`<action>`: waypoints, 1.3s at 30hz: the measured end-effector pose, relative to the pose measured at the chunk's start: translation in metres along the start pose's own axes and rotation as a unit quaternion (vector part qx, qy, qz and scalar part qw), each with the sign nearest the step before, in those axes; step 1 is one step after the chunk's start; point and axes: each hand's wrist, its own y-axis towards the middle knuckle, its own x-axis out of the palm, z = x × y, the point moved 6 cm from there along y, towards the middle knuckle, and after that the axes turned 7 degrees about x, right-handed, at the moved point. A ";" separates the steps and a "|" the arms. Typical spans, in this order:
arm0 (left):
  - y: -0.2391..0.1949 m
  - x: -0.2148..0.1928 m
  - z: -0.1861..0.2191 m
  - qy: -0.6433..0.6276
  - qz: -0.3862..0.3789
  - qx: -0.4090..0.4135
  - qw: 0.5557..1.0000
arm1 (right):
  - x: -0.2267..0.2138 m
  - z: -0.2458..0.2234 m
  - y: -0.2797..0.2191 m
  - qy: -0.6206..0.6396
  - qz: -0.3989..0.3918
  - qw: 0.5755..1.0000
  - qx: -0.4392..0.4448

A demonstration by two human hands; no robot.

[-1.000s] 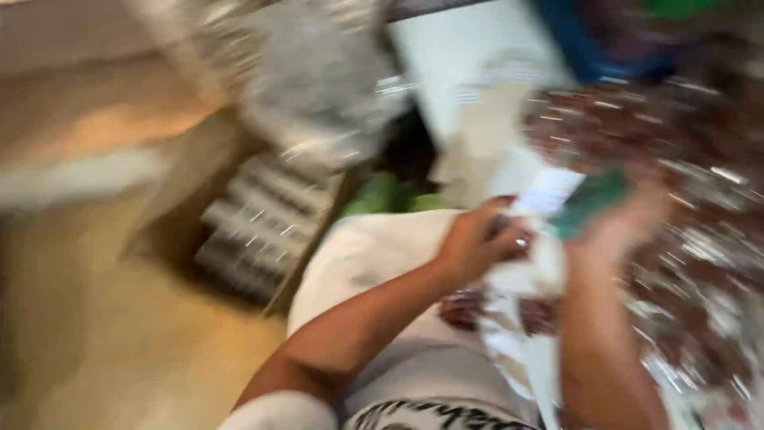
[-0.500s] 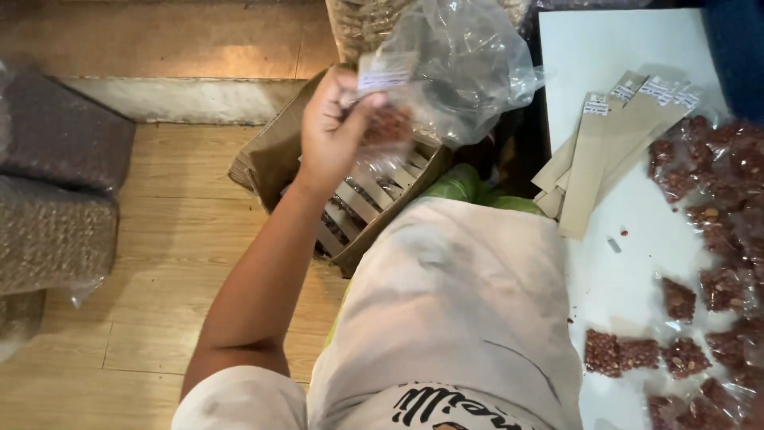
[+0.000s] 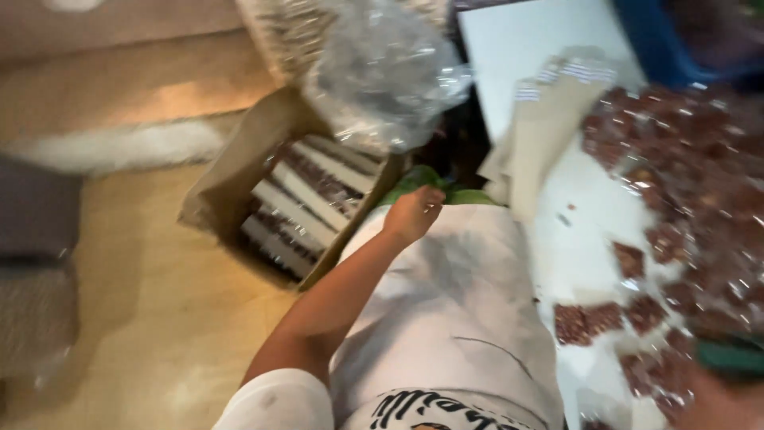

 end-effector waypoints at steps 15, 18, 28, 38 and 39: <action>0.096 0.146 0.034 0.091 -0.116 -0.151 0.977 | -0.009 0.163 -0.022 0.447 0.114 0.870 0.171; 0.114 0.154 0.013 0.021 -0.095 -0.090 0.991 | -0.006 0.175 -0.029 0.399 0.187 0.872 0.214; 0.083 0.116 0.016 -0.322 -0.066 -0.219 0.919 | 0.074 0.058 -0.085 -0.316 -0.020 0.939 0.135; -0.004 0.081 0.103 -0.464 -0.131 -0.115 0.869 | 0.091 0.106 -0.047 -0.532 0.208 0.775 -0.269; -0.008 0.087 0.099 -0.464 -0.130 -0.115 0.869 | 0.087 0.104 -0.043 -0.532 0.208 0.775 -0.271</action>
